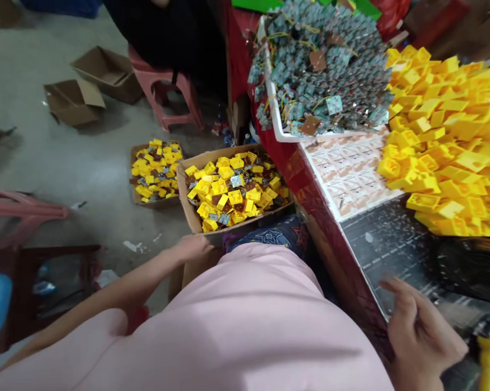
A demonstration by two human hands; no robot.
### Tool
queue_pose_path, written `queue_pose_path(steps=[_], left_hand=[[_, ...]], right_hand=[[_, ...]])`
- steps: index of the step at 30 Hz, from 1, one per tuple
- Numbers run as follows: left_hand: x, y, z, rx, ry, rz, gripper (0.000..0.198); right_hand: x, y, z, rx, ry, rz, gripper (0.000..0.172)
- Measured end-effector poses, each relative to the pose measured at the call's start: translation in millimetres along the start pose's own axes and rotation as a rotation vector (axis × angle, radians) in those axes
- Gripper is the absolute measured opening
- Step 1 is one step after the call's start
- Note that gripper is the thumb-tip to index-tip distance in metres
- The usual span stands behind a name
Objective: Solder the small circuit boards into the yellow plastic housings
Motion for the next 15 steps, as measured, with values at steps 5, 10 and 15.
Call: queue_pose_path(steps=[5,10,15], left_hand=[[105.7,-26.9,72.1,-0.174,-0.483,-0.088,0.036],[196.5,-15.4,204.9,-0.441,-1.142,0.271,0.029],[231.6,-40.2,276.6,-0.573,-1.442,0.117,0.027]], right_hand=[[-8.9,4.0,-17.4,-0.133,0.039,0.016,0.023],[-23.1,15.5,8.1,-0.445,-0.196,0.044,0.03],[-60.5,81.3,14.0,-0.786,-0.566,0.175,0.035]])
Point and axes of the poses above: each hand's wrist, its own x-axis towards the middle knuckle, its own y-axis out of the back of the hand, z = x × y, the point moved 5 cm from there along x, towards the middle knuckle, and after that the axes turned 12 degrees about z, right-handed, at the moved point
